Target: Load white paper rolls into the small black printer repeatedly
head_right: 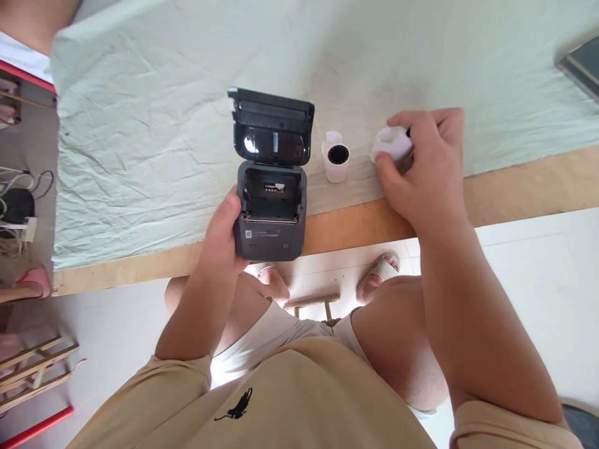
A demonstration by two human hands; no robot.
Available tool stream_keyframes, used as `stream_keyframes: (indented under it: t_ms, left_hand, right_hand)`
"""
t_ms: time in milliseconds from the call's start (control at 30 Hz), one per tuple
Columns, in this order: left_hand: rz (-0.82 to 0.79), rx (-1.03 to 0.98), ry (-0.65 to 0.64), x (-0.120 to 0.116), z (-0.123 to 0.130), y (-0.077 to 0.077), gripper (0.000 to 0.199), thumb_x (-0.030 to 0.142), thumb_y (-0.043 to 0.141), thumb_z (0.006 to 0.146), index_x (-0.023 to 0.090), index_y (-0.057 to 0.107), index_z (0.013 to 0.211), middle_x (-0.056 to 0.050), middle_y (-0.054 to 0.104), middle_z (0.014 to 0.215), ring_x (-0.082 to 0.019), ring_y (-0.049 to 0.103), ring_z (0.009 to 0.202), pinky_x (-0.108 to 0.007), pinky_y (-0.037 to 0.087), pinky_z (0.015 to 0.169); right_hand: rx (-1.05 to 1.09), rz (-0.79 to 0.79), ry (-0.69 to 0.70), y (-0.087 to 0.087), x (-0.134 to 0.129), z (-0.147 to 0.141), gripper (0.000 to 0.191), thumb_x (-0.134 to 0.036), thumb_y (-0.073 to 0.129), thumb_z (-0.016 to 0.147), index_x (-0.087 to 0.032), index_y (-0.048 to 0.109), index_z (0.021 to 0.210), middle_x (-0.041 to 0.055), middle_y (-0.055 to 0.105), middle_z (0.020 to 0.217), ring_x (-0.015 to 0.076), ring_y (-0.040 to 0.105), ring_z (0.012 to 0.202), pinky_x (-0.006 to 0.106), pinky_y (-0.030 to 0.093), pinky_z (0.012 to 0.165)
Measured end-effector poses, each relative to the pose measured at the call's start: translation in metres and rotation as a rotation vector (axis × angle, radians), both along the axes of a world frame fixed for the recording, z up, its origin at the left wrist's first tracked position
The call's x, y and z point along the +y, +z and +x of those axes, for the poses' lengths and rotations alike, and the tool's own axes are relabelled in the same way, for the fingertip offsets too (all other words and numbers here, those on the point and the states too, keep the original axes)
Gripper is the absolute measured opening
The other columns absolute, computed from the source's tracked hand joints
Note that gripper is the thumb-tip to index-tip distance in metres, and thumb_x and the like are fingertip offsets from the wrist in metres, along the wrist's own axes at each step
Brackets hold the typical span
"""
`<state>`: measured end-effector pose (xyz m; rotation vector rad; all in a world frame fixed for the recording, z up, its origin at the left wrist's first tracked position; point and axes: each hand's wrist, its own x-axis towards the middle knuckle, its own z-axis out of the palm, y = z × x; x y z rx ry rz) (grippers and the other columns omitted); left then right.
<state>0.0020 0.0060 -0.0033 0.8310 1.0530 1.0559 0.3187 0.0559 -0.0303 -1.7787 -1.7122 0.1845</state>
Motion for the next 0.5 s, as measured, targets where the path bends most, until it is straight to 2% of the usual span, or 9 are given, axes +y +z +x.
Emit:
stream_keyframes:
  t_ms: [67, 167, 233, 333, 433, 500]
  left_hand:
    - [-0.006, -0.005, -0.003, 0.0, 0.0, 0.001, 0.055, 0.078, 0.079, 0.094, 0.029, 0.078, 0.12, -0.002, 0.084, 0.115, -0.022, 0.084, 0.101, -0.031, 0.069, 0.078]
    - [-0.001, 0.006, 0.0, 0.0, 0.0, 0.001, 0.056, 0.078, 0.08, 0.094, 0.028, 0.077, 0.118, -0.002, 0.084, 0.111, -0.023, 0.084, 0.099, -0.031, 0.068, 0.076]
    - [0.005, 0.014, 0.004, 0.0, 0.0, 0.001, 0.056, 0.078, 0.078, 0.094, 0.027, 0.075, 0.117, -0.002, 0.083, 0.106, -0.023, 0.084, 0.1, -0.032, 0.067, 0.077]
    - [0.007, 0.012, 0.005, 0.0, 0.0, 0.0, 0.054, 0.078, 0.077, 0.096, 0.027, 0.074, 0.115, -0.002, 0.083, 0.102, -0.024, 0.085, 0.1, -0.032, 0.068, 0.078]
    - [0.008, 0.001, 0.006, 0.001, 0.0, -0.001, 0.052, 0.077, 0.077, 0.097, 0.028, 0.076, 0.115, -0.002, 0.083, 0.102, -0.024, 0.085, 0.099, -0.031, 0.067, 0.075]
    - [0.005, 0.002, 0.0, 0.001, -0.001, -0.001, 0.051, 0.076, 0.076, 0.097, 0.029, 0.076, 0.116, -0.003, 0.084, 0.105, -0.024, 0.085, 0.099, -0.031, 0.067, 0.073]
  right_hand:
    - [0.046, 0.006, -0.002, -0.001, -0.002, 0.001, 0.072, -0.007, 0.081, 0.077, -0.028, 0.067, 0.144, 0.0112, 0.065, 0.133, 0.0262, 0.071, 0.114, 0.05, 0.065, 0.097]
    - [0.136, -0.011, 0.073, 0.001, -0.007, 0.001, 0.082, -0.007, 0.071, 0.085, -0.032, 0.052, 0.16, 0.0075, 0.07, 0.131, 0.0234, 0.074, 0.106, 0.051, 0.066, 0.097]
    - [0.113, 0.013, 0.099, 0.001, -0.009, 0.002, 0.073, -0.009, 0.069, 0.087, -0.031, 0.058, 0.155, 0.0091, 0.067, 0.133, 0.0264, 0.073, 0.118, 0.055, 0.064, 0.104]
    - [0.045, 0.047, 0.106, -0.004, -0.007, 0.003, 0.061, -0.02, 0.078, 0.088, -0.032, 0.069, 0.146, 0.0096, 0.061, 0.128, 0.0312, 0.064, 0.135, 0.056, 0.063, 0.109]
    - [0.044, 0.059, 0.054, -0.016, -0.001, 0.003, 0.059, -0.02, 0.081, 0.087, -0.031, 0.068, 0.144, 0.0088, 0.061, 0.118, 0.0292, 0.065, 0.124, 0.051, 0.063, 0.104]
    - [0.081, 0.115, -0.018, -0.022, 0.004, 0.004, 0.068, -0.018, 0.082, 0.082, -0.031, 0.063, 0.146, 0.0089, 0.062, 0.119, 0.0275, 0.066, 0.112, 0.051, 0.06, 0.1]
